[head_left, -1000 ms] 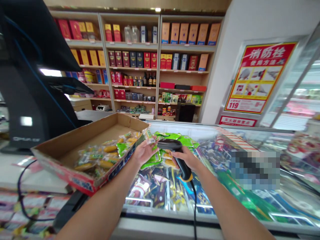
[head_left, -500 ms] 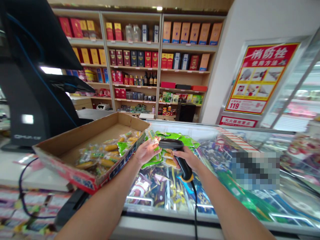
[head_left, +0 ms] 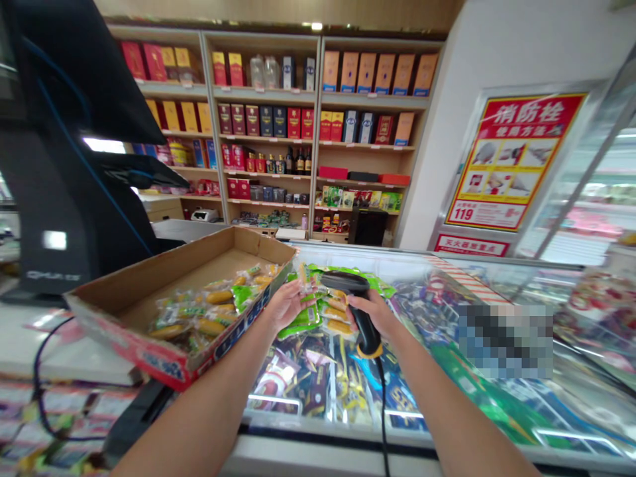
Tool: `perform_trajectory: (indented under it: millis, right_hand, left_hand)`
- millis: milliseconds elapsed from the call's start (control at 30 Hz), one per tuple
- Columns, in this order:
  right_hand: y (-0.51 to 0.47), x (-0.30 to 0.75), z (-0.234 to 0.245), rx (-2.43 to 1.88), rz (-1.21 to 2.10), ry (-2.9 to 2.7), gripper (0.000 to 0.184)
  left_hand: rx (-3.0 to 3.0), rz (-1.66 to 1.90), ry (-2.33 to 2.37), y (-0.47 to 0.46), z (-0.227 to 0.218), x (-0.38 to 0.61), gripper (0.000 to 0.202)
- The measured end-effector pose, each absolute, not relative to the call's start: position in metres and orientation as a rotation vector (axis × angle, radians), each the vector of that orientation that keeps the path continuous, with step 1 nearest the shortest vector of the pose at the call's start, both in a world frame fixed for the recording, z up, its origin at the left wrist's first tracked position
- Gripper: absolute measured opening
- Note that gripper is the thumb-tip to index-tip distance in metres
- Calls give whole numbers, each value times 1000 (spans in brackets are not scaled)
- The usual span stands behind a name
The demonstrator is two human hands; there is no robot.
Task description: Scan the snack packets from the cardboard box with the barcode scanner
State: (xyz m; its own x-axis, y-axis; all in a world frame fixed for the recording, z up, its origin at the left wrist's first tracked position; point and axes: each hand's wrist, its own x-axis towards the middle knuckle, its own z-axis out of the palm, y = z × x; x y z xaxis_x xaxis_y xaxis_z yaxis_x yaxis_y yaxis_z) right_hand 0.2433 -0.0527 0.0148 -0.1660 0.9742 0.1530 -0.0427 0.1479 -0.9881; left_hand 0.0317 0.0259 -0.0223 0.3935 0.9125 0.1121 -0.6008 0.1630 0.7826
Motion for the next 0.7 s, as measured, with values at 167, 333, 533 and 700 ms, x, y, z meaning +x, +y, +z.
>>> perform_trajectory:
  millis: [167, 333, 533, 700]
  right_hand:
    - [-41, 256, 17, -1011, 1104, -1187, 33]
    - [-35, 264, 16, -970, 1029, -1031, 32]
    - [-33, 268, 15, -939, 1013, -985, 32]
    - [-37, 264, 19, -968, 984, -971, 30]
  left_hand:
    - [987, 1306, 901, 23, -8, 45, 22]
    - [1590, 1179, 1486, 36, 16, 68, 25]
    - [1827, 1024, 1701, 53, 30, 104, 26]
    - [2046, 1064, 1761, 73, 60, 96, 18]
